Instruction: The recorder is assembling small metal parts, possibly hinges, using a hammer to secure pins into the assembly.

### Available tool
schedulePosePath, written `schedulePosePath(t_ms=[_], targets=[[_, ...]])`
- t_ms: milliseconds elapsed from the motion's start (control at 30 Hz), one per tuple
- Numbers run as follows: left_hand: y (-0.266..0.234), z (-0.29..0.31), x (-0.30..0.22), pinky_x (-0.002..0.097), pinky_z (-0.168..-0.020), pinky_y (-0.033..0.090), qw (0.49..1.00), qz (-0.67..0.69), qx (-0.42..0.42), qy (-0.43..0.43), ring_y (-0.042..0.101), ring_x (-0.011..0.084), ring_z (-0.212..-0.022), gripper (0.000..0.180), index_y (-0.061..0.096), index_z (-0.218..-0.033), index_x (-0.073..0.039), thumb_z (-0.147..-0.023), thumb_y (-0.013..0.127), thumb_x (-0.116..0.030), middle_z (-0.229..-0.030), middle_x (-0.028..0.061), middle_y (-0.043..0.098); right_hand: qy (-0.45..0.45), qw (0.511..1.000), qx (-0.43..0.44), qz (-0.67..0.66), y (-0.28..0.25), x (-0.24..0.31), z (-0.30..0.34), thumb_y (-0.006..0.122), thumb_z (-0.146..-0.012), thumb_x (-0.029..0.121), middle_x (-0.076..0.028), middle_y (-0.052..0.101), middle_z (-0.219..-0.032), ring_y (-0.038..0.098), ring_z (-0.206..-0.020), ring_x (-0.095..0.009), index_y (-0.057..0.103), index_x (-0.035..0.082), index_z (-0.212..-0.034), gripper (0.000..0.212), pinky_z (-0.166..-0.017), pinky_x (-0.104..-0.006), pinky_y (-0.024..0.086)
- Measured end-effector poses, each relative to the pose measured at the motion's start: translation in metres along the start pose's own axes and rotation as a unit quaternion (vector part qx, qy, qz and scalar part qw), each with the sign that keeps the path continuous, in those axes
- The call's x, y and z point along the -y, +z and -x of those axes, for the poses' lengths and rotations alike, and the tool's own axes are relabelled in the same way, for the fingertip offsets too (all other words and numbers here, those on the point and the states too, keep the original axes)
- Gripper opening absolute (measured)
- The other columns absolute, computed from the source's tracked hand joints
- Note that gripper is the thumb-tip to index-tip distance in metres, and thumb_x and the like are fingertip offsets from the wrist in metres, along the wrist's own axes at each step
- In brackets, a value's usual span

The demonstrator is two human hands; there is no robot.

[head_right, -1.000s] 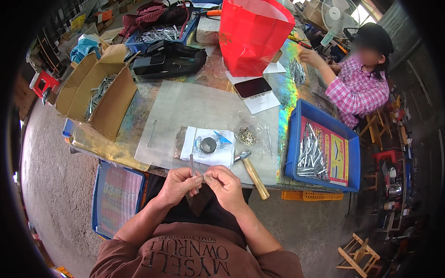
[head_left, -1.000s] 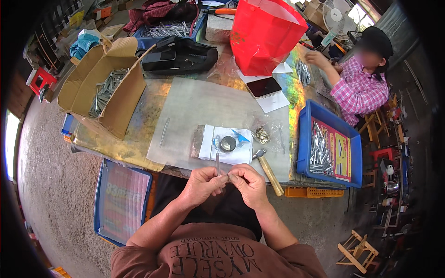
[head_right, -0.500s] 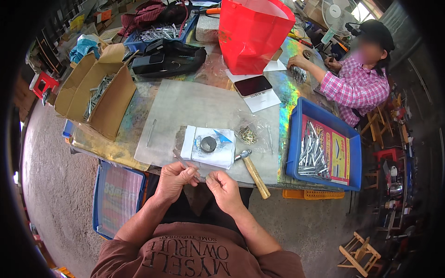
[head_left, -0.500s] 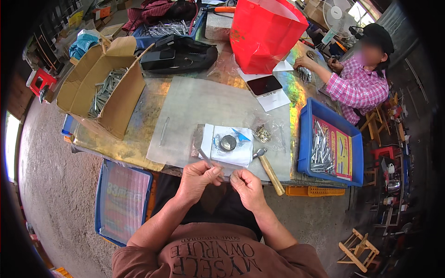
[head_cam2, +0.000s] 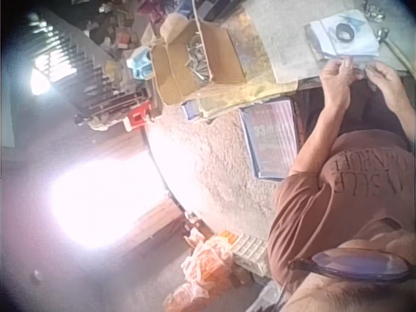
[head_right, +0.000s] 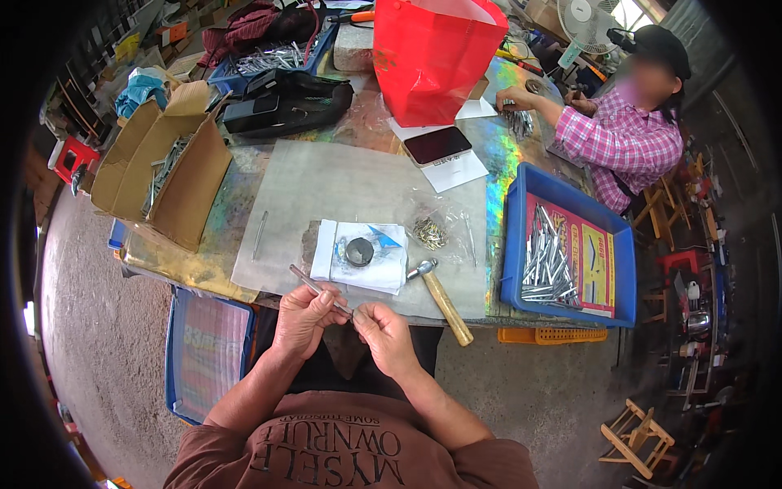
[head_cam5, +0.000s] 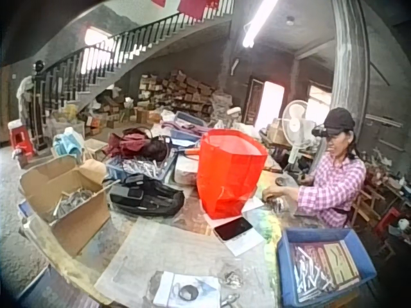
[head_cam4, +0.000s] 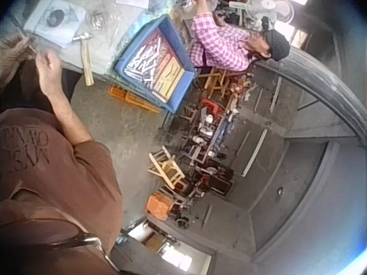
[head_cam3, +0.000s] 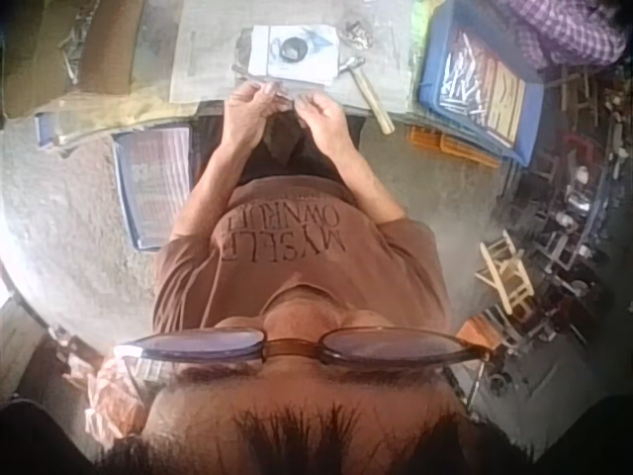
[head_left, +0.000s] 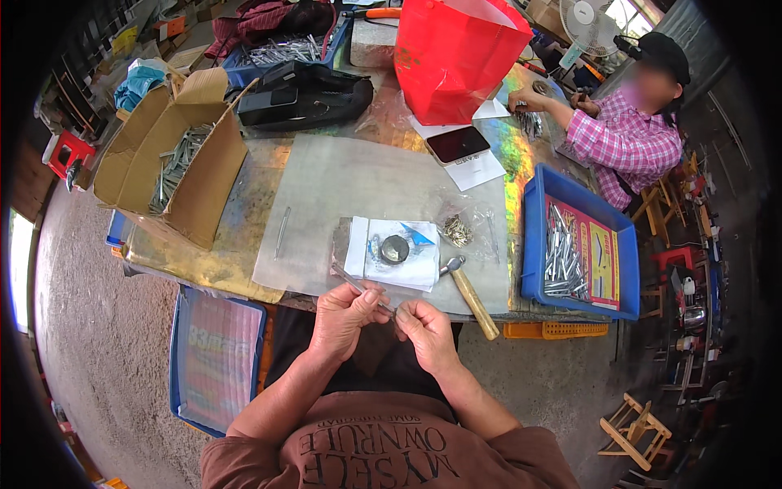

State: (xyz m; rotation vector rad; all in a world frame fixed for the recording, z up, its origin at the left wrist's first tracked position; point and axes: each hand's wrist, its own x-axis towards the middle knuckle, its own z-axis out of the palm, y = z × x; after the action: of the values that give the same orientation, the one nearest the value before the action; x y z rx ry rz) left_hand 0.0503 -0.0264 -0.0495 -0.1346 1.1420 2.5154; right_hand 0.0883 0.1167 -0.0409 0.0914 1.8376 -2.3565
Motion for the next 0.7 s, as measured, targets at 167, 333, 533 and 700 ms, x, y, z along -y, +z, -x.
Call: schedulePosePath(t_ms=[167,333,533,700], targets=[[-0.001,0.000,0.005,0.0266,-0.061,0.051,1.000,0.004,0.007,0.008,0.060,0.0168,-0.067,0.012,0.058,-0.088,0.000,-0.082,0.057,-0.010,-0.080,0.0112,0.060,-0.005,1.000,-0.008,-0.008,0.001,0.000,0.001,0.050,-0.088,0.017,0.002,0.045,-0.067,0.038,-0.059,-0.005,0.049,0.002,-0.077,0.018,-0.052,-0.0189,0.032],[0.001,0.002,0.013,0.0227,-0.059,0.045,0.998,-0.016,0.010,0.053,0.056,0.0115,-0.065,0.011,0.059,-0.083,0.001,-0.081,0.059,-0.011,-0.079,0.0088,0.062,0.001,0.999,-0.021,-0.047,0.005,-0.002,0.003,0.051,-0.087,0.016,0.001,0.045,-0.067,0.039,-0.059,-0.006,0.049,0.002,-0.077,0.017,-0.052,-0.0195,0.033],[0.003,0.001,0.013,0.0215,-0.057,0.043,0.996,-0.039,-0.008,0.076,0.053,0.0096,-0.062,0.012,0.060,-0.084,0.000,-0.080,0.060,-0.011,-0.078,0.0078,0.062,0.034,0.989,-0.020,-0.146,0.006,-0.004,-0.001,0.052,-0.086,0.016,0.000,0.046,-0.067,0.041,-0.059,-0.007,0.050,0.002,-0.078,0.016,-0.053,-0.0204,0.035],[0.001,-0.002,0.013,0.0208,-0.056,0.044,0.993,-0.070,-0.014,0.095,0.053,0.0101,-0.058,0.014,0.059,-0.087,0.000,-0.080,0.060,-0.012,-0.078,0.0100,0.062,0.035,0.989,-0.039,-0.140,0.004,-0.006,-0.007,0.056,-0.084,0.016,0.000,0.049,-0.067,0.043,-0.057,-0.007,0.051,0.003,-0.079,0.015,-0.053,-0.0200,0.036]])
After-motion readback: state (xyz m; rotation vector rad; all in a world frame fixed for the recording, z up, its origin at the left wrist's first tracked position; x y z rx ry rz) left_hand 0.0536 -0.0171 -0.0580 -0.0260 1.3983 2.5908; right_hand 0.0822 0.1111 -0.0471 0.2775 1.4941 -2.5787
